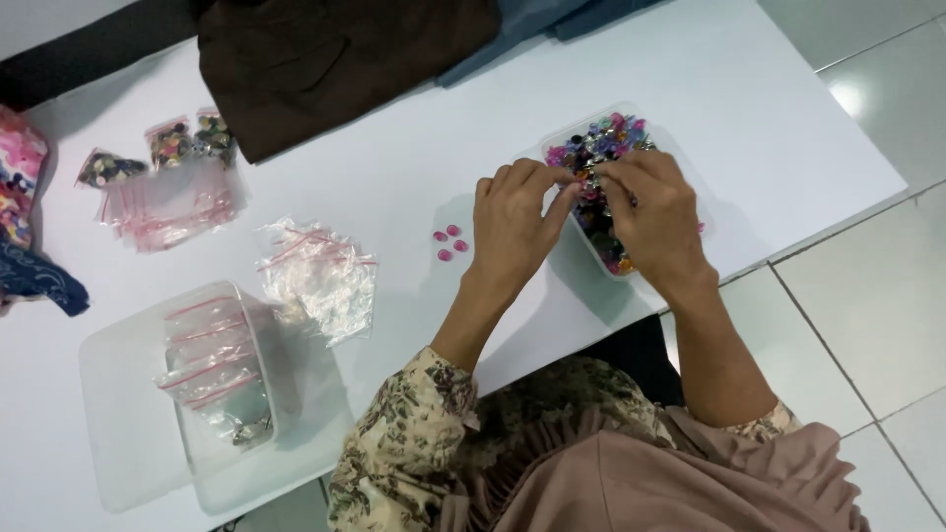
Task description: Sorting colorful buttons from a container and placing them into small plastic bags
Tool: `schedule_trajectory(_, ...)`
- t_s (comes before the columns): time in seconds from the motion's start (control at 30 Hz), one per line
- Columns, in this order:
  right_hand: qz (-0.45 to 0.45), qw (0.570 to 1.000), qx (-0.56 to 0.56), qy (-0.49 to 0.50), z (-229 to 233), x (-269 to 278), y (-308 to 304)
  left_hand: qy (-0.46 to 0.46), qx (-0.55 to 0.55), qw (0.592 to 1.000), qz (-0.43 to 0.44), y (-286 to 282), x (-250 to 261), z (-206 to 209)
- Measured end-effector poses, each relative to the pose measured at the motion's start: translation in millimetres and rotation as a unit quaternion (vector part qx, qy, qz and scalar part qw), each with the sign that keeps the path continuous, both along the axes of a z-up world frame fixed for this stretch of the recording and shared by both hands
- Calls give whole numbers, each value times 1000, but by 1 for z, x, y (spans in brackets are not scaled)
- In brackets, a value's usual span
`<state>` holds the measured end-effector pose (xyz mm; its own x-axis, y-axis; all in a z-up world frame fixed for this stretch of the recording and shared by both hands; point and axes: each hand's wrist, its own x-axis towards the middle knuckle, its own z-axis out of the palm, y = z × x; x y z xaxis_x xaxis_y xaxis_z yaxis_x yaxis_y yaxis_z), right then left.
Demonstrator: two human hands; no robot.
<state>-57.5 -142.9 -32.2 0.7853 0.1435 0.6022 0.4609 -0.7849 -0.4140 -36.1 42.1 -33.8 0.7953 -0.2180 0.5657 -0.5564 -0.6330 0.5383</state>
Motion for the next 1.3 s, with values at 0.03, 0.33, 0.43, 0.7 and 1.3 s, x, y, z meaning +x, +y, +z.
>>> schedule_trajectory(0.03,-5,1000,-1,-4,-2,8,-10,-4,-1,1000,-5,-9,12,-8)
schedule_trajectory(0.33,-52,993,-88,57,-36,58,-43,22,186,982,25,-45,66,-47)
schedule_trajectory(0.43,-59,990,-112,58,-48,62,-46,61,189,980,5,-42,61,-40)
schedule_trajectory(0.7,-66,976,-157,133,-27,24,-41,118,173,977,-47,-26,48,-18)
schedule_trajectory(1.3,-41,987,-113,107,4,-18,-29,69,219,972,-52,-26,35,-26)
